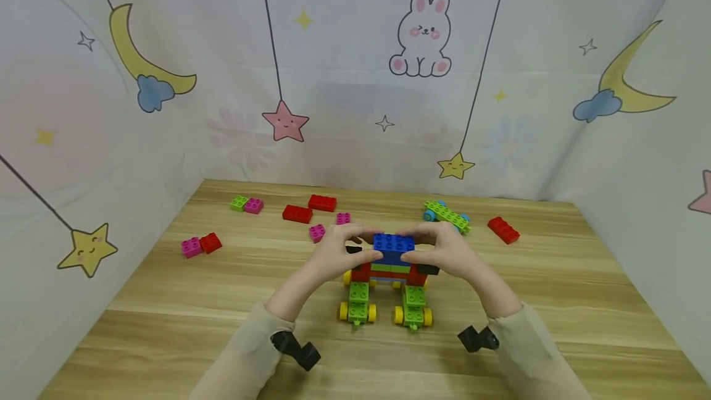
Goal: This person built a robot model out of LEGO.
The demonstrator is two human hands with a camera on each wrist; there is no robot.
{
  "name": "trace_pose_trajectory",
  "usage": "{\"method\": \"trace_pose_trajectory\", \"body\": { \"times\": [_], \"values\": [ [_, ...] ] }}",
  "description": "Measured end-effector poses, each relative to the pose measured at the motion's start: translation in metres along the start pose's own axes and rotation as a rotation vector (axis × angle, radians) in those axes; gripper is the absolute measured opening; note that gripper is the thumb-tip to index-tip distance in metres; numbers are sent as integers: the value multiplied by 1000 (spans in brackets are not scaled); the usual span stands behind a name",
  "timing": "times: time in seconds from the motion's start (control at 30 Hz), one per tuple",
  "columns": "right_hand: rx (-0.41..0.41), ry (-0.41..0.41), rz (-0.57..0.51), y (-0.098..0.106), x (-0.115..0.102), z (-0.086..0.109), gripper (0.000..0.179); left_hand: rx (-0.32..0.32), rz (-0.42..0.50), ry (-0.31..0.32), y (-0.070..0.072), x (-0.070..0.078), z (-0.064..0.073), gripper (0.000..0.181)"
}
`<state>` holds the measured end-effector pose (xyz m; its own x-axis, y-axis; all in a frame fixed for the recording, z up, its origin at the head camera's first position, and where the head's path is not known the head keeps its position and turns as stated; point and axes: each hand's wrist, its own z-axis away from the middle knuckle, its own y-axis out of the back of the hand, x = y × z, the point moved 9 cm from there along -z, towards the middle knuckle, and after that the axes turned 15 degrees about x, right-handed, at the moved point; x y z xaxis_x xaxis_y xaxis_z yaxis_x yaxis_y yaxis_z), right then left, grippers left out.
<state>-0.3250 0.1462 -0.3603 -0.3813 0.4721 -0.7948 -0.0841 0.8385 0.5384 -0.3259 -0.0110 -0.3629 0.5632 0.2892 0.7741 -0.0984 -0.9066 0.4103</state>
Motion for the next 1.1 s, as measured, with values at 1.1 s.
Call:
{"method": "trace_pose_trajectory", "body": {
  "times": [1.1],
  "values": [
    [7, -41, -40, -2, 7, 1, 42, -26, -22, 25, -2, -3, 1, 37]
  ]
}}
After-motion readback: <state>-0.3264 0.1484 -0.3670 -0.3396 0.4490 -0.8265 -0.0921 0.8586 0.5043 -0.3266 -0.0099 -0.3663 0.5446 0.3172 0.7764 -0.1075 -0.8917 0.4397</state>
